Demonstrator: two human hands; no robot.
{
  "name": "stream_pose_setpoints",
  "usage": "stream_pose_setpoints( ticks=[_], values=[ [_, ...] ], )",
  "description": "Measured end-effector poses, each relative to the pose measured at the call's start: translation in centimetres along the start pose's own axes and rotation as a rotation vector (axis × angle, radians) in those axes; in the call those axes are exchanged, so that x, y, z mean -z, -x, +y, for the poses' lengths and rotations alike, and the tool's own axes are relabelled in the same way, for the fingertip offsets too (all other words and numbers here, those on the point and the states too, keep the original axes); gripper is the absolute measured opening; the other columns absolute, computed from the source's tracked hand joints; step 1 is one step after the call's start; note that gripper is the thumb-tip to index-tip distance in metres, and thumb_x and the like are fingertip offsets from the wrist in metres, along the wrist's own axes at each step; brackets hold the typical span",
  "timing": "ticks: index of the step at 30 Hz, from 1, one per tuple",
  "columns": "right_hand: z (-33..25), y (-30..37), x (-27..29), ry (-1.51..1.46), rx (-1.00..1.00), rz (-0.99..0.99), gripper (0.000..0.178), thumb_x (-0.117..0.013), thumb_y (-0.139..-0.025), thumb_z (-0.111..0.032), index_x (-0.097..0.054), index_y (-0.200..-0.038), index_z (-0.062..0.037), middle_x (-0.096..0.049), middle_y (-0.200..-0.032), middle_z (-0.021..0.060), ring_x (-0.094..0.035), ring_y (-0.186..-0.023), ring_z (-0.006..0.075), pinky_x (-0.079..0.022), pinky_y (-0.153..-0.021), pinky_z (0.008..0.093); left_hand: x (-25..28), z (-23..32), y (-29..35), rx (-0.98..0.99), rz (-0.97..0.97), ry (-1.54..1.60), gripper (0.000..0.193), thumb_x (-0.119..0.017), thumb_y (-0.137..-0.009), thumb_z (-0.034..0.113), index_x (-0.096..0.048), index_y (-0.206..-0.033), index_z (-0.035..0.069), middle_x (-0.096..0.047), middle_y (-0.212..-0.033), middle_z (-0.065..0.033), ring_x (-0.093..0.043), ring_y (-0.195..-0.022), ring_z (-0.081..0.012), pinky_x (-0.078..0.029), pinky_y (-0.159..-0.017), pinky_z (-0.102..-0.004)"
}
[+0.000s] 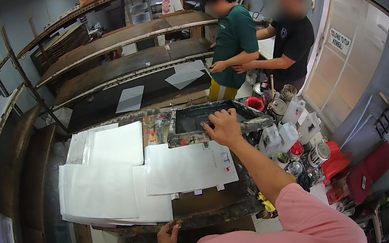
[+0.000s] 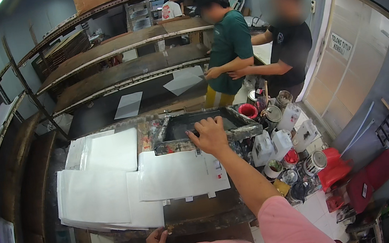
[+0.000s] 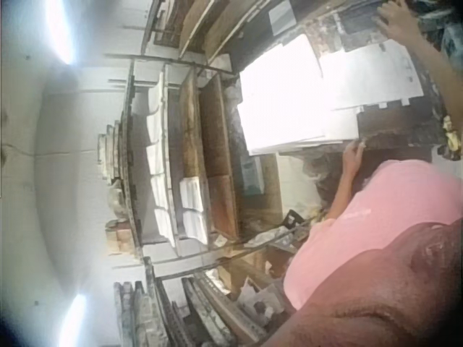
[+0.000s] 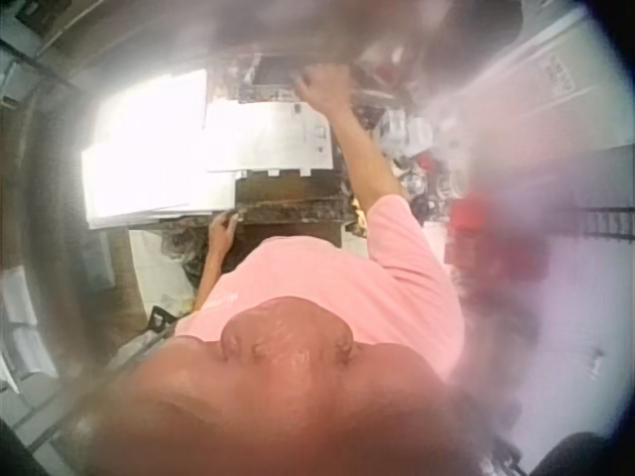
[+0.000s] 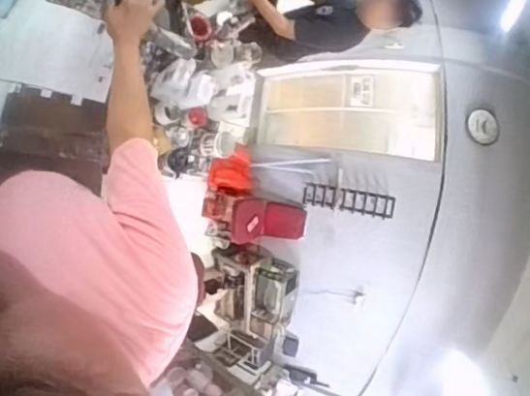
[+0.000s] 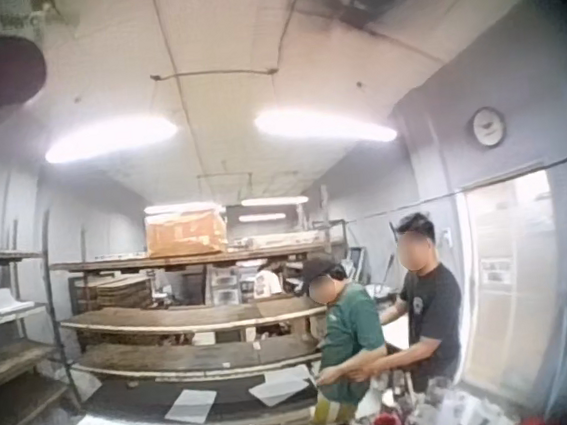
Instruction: The person performs screen printing on white paper sheets. They place a sheet on the table, pull ink across a screen with a squeegee, lift the screen, and remove the printed sheet. This cycle repeats multiple times.
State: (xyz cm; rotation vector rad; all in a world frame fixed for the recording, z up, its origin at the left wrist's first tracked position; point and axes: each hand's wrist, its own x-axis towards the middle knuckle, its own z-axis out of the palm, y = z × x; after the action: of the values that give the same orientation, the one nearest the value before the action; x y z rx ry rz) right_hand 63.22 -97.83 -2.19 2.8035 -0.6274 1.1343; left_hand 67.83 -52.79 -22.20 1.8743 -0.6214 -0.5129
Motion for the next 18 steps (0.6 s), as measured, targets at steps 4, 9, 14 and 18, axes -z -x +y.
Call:
stream_pose_setpoints(
  ticks=[4, 9, 14, 18],
  values=[
    [0.4, -0.2, 0.3, 0.004, 0.008, 0.019, 0.040, -0.066, -0.095, -0.047, -0.071, -0.084, -0.0083, -0.065, -0.082, 0.0089, -0.060, -0.085, 0.0274, -0.038, -0.087, 0.0456, -1.1, 6.8, 1.0, 0.010, 0.001, 0.068, 0.037, -0.072, -0.099, 0.021, -0.070, -0.123, -0.007, -0.076, -0.096, -0.0137, -0.071, -0.087, -0.0151, -0.056, -0.081, -0.0303],
    [0.2, 0.1, 0.0, -0.016, 0.030, 0.025, 0.041, -0.065, -0.095, -0.047, -0.070, -0.082, -0.0082, -0.065, -0.081, 0.0092, -0.060, -0.085, 0.0279, -0.038, -0.086, 0.0463, 0.0, 22.5, 1.0, -0.419, 0.007, -0.091, 0.038, -0.081, -0.090, 0.018, -0.072, -0.121, -0.002, -0.072, -0.085, -0.0091, -0.066, -0.071, -0.0155, -0.052, -0.067, -0.0288],
    [1.5, 0.1, 0.0, -0.007, 0.032, 0.066, 0.042, -0.065, -0.095, -0.047, -0.069, -0.081, -0.0081, -0.065, -0.081, 0.0092, -0.060, -0.084, 0.0284, -0.038, -0.086, 0.0469, 0.5, 40.0, 1.4, -1.057, -0.119, -0.319, 0.038, -0.089, -0.078, 0.020, -0.077, -0.111, 0.006, -0.071, -0.082, -0.0010, -0.063, -0.067, -0.0170, -0.050, -0.061, -0.0309],
    [1.4, -0.3, 0.1, -0.018, 0.044, 0.082, 0.043, -0.064, -0.095, -0.048, -0.070, -0.081, -0.0078, -0.066, -0.082, 0.0096, -0.060, -0.085, 0.0284, -0.037, -0.087, 0.0472, -1.2, 49.4, 2.6, -1.401, -0.267, -0.384, 0.031, -0.087, -0.073, 0.026, -0.078, -0.099, 0.013, -0.067, -0.082, 0.0016, -0.062, -0.070, -0.0141, -0.049, -0.061, -0.0297]
  ],
)
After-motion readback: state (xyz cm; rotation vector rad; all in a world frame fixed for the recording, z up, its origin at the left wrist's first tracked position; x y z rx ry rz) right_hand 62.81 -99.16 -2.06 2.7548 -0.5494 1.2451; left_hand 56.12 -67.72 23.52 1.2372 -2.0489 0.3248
